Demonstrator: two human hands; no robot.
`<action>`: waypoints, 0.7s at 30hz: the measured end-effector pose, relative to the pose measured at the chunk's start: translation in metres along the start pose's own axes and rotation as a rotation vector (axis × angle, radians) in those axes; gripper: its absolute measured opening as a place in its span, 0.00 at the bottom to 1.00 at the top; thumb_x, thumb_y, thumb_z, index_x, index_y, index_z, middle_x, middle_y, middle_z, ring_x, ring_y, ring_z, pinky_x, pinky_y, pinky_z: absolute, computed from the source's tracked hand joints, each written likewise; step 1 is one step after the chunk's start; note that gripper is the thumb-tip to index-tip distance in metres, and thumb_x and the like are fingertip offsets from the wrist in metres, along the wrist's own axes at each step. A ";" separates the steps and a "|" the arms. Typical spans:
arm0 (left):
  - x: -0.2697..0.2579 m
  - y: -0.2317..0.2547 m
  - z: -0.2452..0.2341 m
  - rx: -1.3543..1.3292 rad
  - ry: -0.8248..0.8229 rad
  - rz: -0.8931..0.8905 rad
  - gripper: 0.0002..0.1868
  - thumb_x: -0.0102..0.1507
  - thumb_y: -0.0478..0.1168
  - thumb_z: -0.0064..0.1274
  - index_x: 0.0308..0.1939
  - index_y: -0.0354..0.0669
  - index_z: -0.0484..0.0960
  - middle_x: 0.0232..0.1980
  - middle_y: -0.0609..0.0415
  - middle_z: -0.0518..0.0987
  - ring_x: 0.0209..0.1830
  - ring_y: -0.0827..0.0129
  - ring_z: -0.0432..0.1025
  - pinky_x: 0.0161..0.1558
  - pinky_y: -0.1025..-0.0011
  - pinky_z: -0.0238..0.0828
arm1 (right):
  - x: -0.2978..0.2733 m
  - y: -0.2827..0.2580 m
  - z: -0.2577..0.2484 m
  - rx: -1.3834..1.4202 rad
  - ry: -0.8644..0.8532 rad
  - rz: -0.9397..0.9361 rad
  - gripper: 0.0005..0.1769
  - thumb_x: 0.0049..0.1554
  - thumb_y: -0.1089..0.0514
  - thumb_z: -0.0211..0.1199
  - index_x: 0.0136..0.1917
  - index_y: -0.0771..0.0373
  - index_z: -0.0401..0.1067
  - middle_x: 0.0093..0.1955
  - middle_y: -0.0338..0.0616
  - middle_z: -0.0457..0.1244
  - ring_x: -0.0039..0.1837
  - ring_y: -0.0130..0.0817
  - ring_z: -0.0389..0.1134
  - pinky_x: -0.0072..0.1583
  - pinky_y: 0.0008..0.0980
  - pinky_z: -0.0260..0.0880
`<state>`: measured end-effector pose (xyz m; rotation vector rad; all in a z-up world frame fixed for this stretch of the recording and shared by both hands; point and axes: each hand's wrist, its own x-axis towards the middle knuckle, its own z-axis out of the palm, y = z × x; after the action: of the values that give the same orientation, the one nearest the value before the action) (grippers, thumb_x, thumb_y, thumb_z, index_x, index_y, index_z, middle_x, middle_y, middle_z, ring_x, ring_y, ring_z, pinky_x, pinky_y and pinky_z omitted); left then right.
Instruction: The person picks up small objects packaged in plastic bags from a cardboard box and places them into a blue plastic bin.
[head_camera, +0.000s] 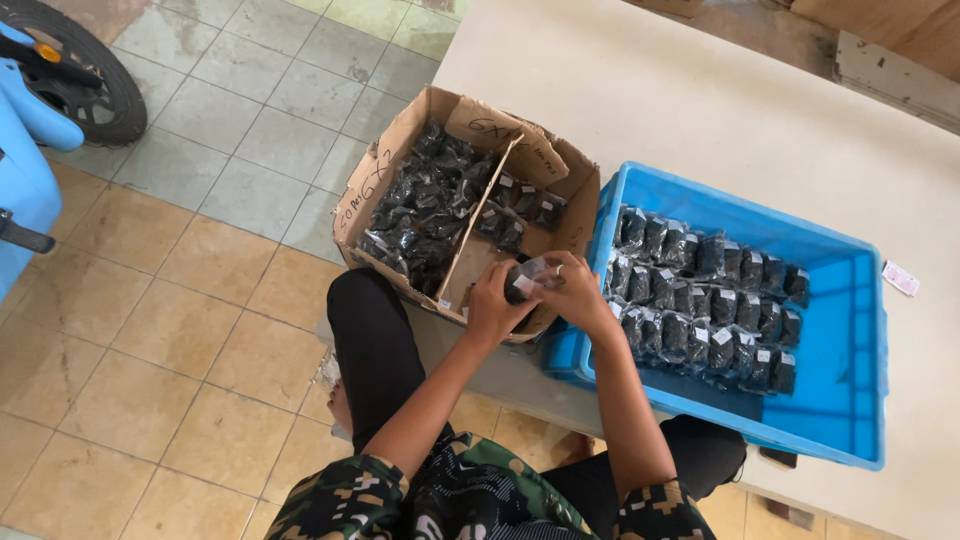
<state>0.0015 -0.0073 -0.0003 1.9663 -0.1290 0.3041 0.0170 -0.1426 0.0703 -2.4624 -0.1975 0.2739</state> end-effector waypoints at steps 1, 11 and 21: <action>0.000 -0.001 0.001 0.000 -0.003 0.001 0.28 0.46 0.46 0.61 0.46 0.45 0.67 0.42 0.48 0.68 0.41 0.48 0.68 0.40 0.49 0.70 | 0.002 0.002 0.003 0.002 0.001 0.002 0.08 0.47 0.55 0.60 0.38 0.61 0.74 0.54 0.46 0.59 0.60 0.48 0.54 0.55 0.53 0.52; 0.003 -0.001 -0.005 -0.146 -0.106 0.002 0.36 0.47 0.37 0.61 0.54 0.41 0.57 0.47 0.40 0.64 0.48 0.40 0.63 0.46 0.41 0.64 | 0.011 0.019 0.020 -0.051 0.094 -0.002 0.17 0.49 0.46 0.59 0.31 0.62 0.69 0.52 0.36 0.59 0.58 0.40 0.56 0.52 0.51 0.54; 0.007 0.004 -0.002 -0.103 -0.058 -0.011 0.33 0.51 0.34 0.57 0.55 0.38 0.56 0.47 0.39 0.63 0.49 0.41 0.62 0.45 0.41 0.66 | 0.020 0.016 0.015 -0.127 0.165 -0.002 0.21 0.38 0.42 0.66 0.30 0.62 0.68 0.54 0.35 0.57 0.60 0.38 0.54 0.51 0.46 0.54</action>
<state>0.0071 -0.0067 0.0059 1.8741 -0.1676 0.2291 0.0341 -0.1426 0.0460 -2.5957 -0.1502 0.0575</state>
